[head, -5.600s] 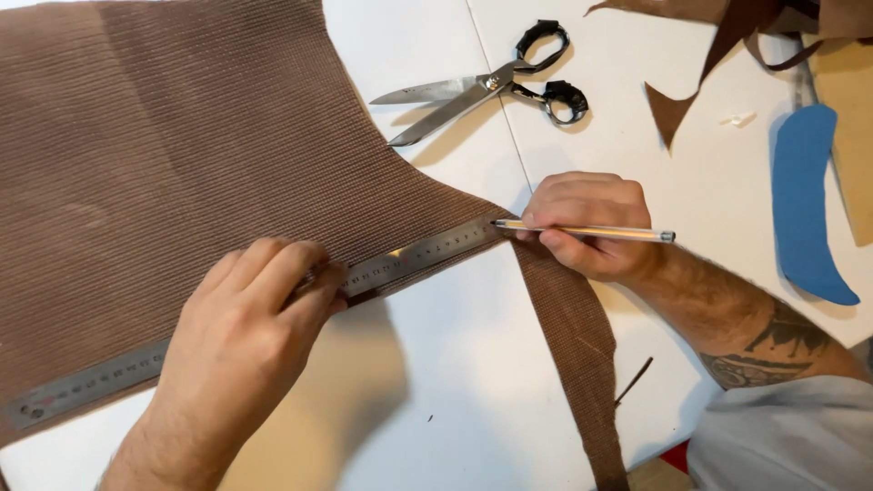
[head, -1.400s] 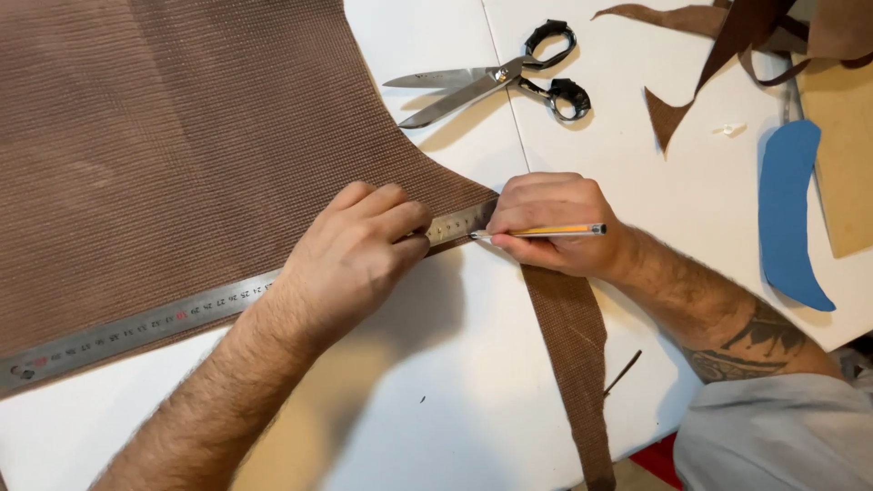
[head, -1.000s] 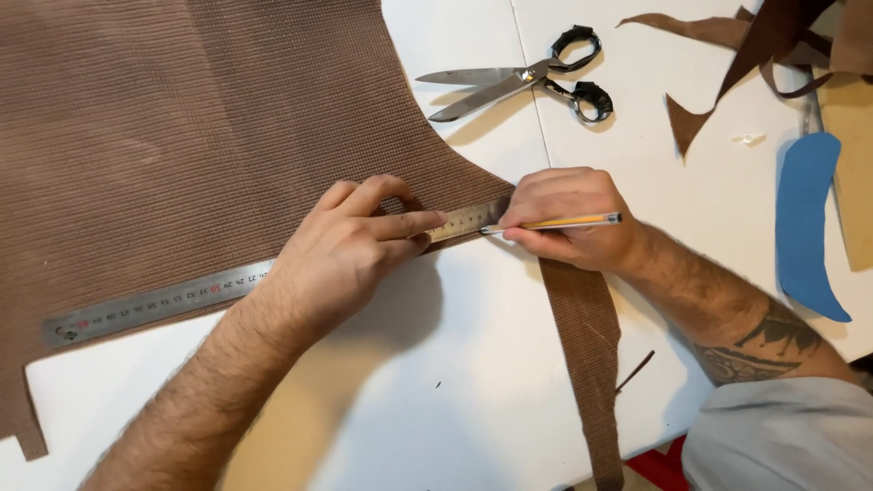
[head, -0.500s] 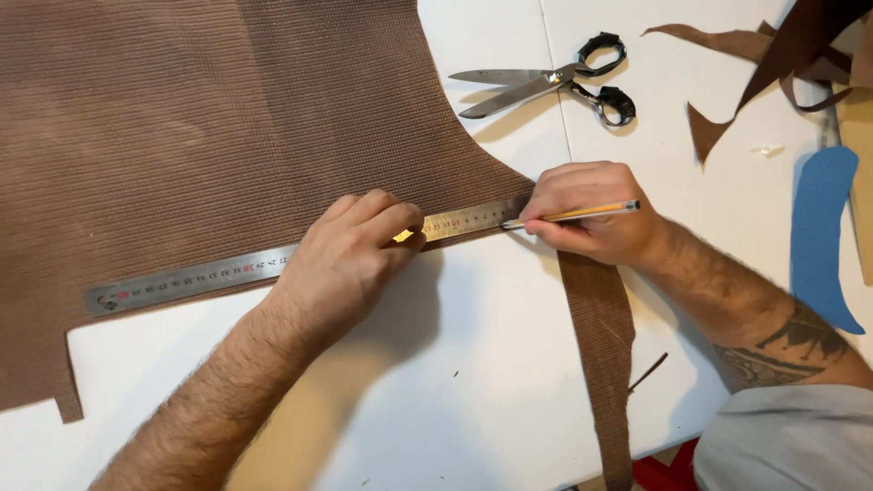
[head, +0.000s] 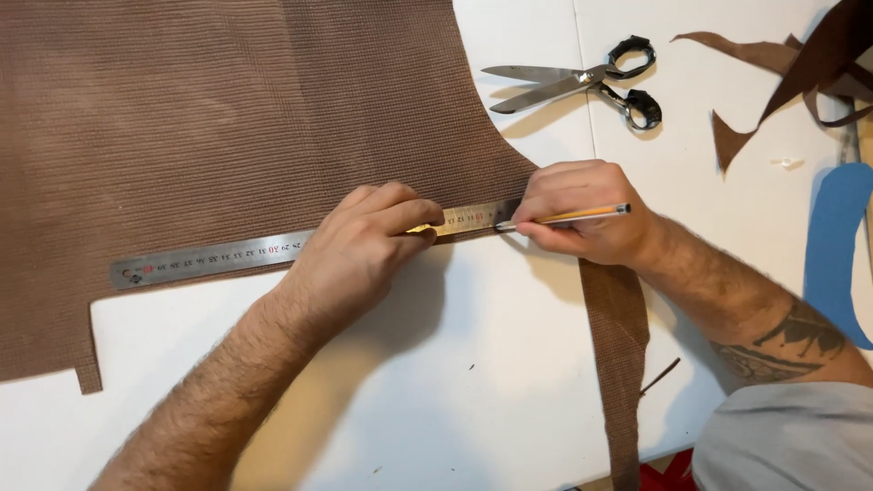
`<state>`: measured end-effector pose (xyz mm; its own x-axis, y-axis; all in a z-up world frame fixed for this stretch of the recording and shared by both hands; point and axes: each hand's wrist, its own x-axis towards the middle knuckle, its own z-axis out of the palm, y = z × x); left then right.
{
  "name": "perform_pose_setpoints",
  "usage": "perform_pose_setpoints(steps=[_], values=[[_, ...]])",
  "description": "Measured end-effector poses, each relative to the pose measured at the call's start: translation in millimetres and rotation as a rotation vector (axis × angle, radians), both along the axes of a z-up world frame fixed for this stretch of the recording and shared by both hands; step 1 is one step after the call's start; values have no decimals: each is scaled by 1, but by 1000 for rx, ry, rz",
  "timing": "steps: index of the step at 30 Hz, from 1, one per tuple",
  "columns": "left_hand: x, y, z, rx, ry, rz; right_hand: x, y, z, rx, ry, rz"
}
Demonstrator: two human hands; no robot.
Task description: Measuring and marking a piece of brown textured leather using a metal ruler and pencil, followed by cutting with scissors.
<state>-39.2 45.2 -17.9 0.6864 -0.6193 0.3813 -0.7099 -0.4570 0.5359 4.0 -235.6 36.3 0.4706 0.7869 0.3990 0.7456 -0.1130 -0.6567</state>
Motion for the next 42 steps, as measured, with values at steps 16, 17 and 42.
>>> perform_pose_setpoints(steps=[16, 17, 42], values=[[-15, 26, 4, -11, -178, 21, 3, 2, -5, -58, 43, -32], [-17, 27, 3, -12, -178, 22, 2, 1, -6, -59, 42, -31], [-27, 67, 10, 32, -169, 119, 0, 45, -11, -23, -47, 95]])
